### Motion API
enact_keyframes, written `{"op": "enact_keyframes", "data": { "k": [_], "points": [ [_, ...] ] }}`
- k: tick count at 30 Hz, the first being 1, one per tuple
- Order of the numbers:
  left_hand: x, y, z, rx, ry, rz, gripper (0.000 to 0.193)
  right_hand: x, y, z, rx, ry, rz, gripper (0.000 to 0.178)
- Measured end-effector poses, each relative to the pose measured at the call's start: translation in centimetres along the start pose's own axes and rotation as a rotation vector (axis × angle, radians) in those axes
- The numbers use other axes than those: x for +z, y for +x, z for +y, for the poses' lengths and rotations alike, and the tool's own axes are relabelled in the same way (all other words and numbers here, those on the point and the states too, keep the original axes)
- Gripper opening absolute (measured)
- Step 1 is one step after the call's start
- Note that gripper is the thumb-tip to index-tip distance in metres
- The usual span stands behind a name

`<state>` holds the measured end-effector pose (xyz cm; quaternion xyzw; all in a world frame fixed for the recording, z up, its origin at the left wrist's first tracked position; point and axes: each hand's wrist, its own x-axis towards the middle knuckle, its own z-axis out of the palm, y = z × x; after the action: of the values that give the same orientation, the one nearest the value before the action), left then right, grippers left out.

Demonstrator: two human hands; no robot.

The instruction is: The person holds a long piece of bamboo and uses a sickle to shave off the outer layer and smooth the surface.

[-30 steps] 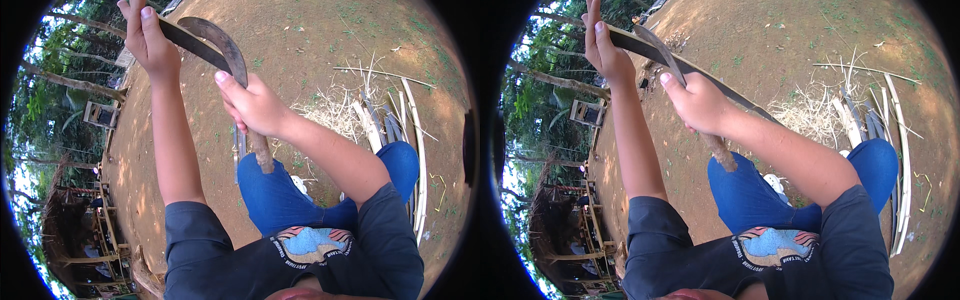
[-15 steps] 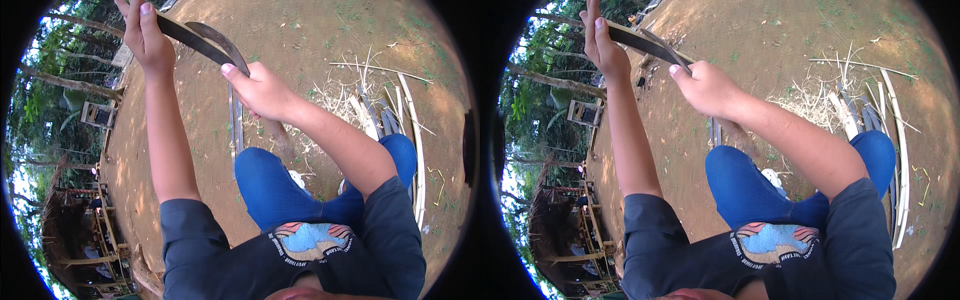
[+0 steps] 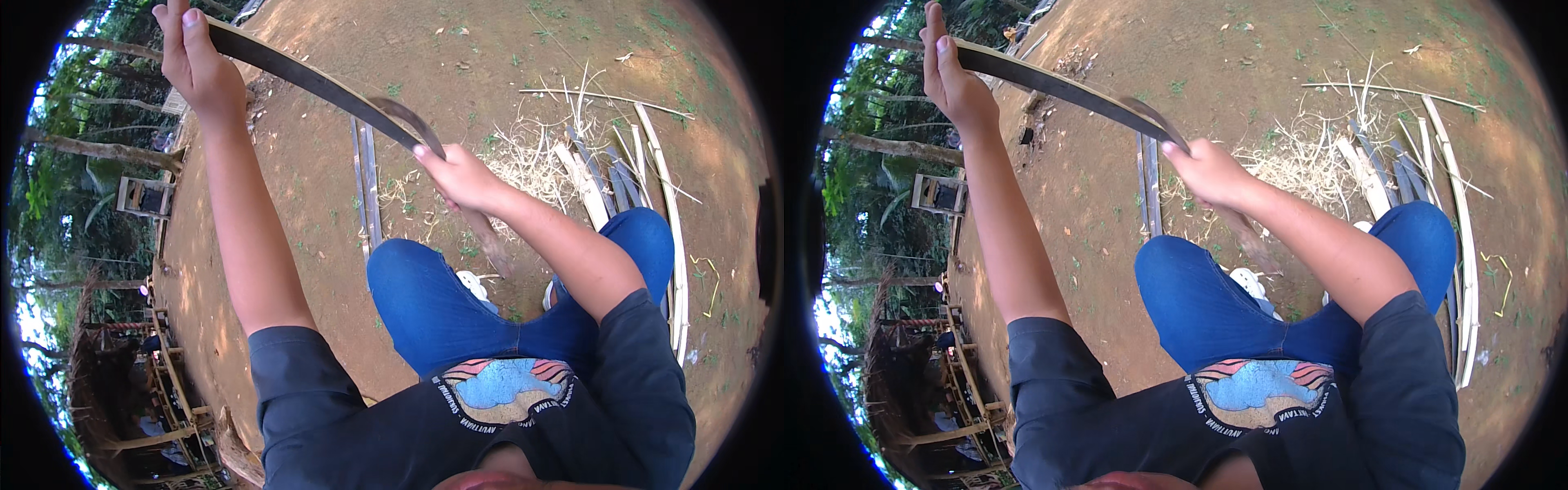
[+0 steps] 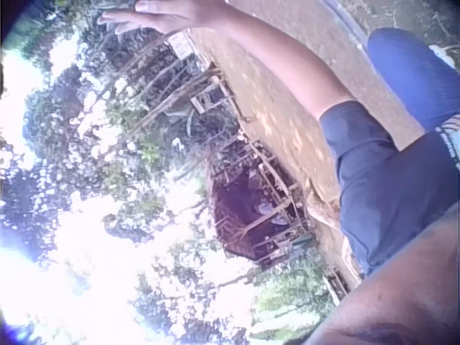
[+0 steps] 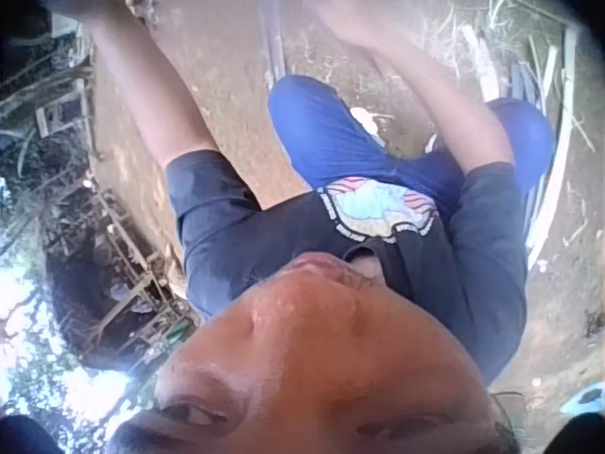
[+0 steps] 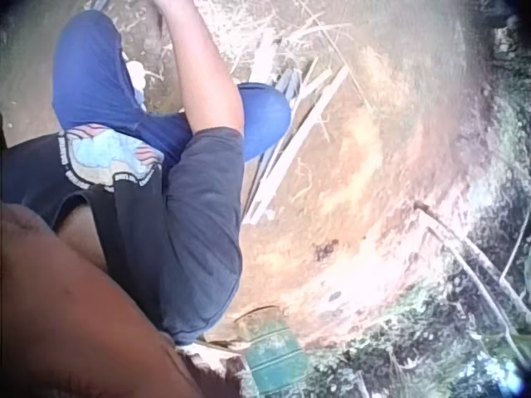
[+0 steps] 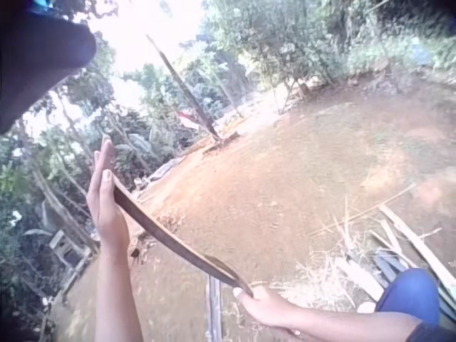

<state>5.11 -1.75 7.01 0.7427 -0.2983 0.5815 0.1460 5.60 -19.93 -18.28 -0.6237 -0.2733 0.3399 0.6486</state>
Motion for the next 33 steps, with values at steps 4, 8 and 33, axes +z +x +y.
{"op": "enact_keyframes", "data": {
  "k": [4,8,33],
  "points": [
    [0.9,0.1,-0.4,-0.001,-0.011,0.002,0.041,1.6,-1.4,-10.6,-0.497,0.027,0.06,0.055],
    [1.3,0.1,-0.4,-0.003,-0.011,0.006,0.041,2.8,-1.7,-14.8,-0.614,0.154,-0.001,0.054],
    [0.1,0.2,0.3,-0.028,-0.027,0.027,0.043,0.7,0.0,-0.3,0.074,0.084,-0.06,0.051]
  ]
}}
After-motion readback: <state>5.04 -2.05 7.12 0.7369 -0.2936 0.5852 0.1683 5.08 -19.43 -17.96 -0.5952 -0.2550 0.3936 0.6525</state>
